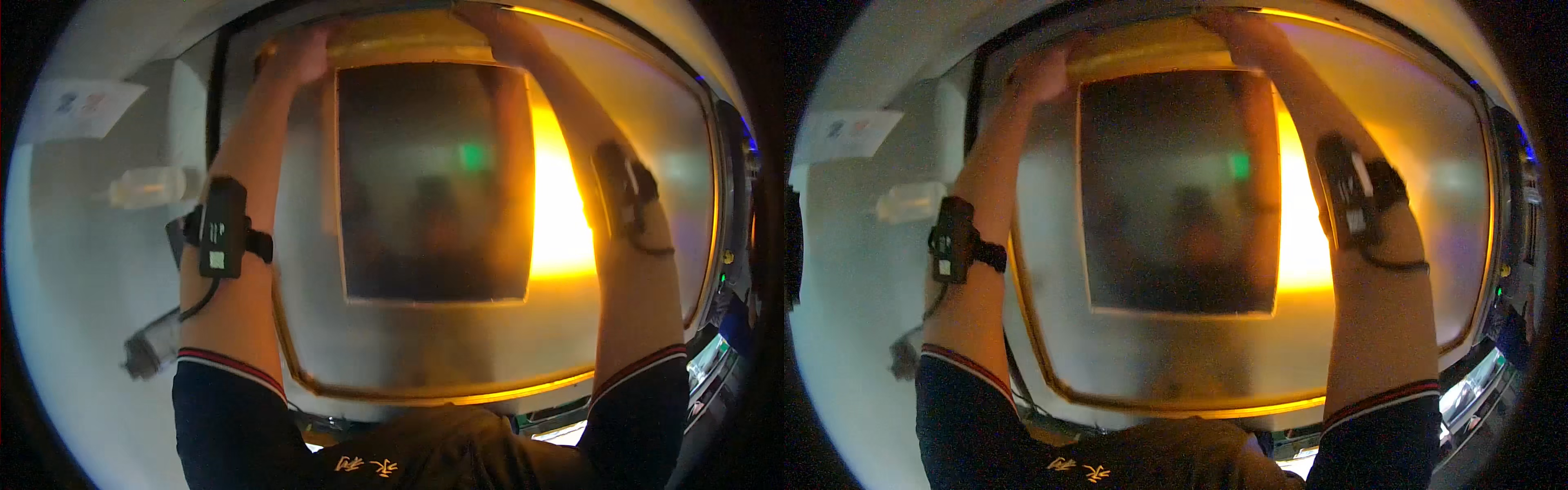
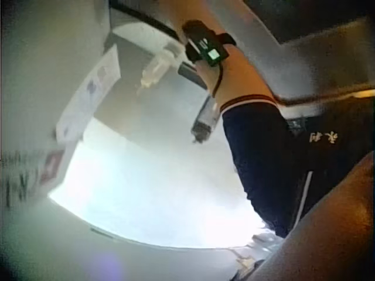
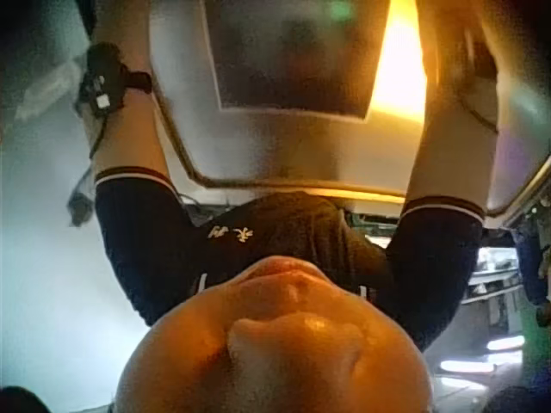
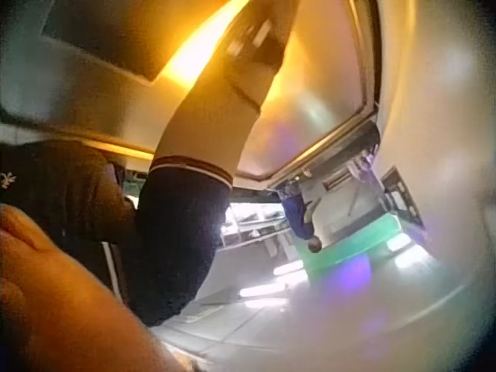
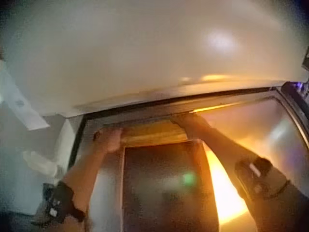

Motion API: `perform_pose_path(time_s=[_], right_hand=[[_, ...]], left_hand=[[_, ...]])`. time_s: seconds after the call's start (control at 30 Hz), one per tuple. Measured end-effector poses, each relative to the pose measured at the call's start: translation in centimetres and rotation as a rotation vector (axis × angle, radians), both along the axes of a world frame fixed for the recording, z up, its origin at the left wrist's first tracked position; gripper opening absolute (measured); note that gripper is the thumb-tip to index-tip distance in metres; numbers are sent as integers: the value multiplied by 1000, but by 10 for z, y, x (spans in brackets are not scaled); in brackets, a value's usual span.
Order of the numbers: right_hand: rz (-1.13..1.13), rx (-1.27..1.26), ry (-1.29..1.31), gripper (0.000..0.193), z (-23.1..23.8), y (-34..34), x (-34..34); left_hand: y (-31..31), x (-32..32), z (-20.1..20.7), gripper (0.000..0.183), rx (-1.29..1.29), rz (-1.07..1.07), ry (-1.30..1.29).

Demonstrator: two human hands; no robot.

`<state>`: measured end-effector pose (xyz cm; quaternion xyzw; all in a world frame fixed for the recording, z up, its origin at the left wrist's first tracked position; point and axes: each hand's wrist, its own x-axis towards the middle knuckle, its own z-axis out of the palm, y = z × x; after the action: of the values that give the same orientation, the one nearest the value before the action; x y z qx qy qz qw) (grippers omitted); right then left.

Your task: Operating an LED exposure machine to process panels, including loading, smoothing with a roller, and unloading.

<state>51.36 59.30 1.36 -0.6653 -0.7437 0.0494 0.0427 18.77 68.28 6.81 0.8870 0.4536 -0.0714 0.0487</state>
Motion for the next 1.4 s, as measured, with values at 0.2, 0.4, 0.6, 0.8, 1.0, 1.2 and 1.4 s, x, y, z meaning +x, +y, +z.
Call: perform_pose_path(time_s=[0.2, 0.4, 0.6, 0.8, 1.0, 1.2, 1.4], right_hand=[[125, 173, -39, 68, -81, -18, 68], [11, 131, -170, 67, 3, -124, -65], [35, -91, 88, 69, 30, -317, -95], [200, -80, 112, 70, 77, -545, -136], [8, -519, 179, 71, 97, -544, -132], [40, -138, 136, 65, 68, -597, -83], [82, -160, 228, 67, 50, -489, -34]], left_hand=[[33, 38, -21, 64, -37, 6, 164], [-98, -51, -23, 78, -23, -10, 29], [-270, -89, 7, 75, -174, -83, 155], [-495, -142, 44, 75, -223, -162, 23], [-496, -119, 66, 74, -526, -71, 124], [-536, -77, 60, 73, -394, -136, -51], [-440, -43, 62, 75, -409, -165, -74]])
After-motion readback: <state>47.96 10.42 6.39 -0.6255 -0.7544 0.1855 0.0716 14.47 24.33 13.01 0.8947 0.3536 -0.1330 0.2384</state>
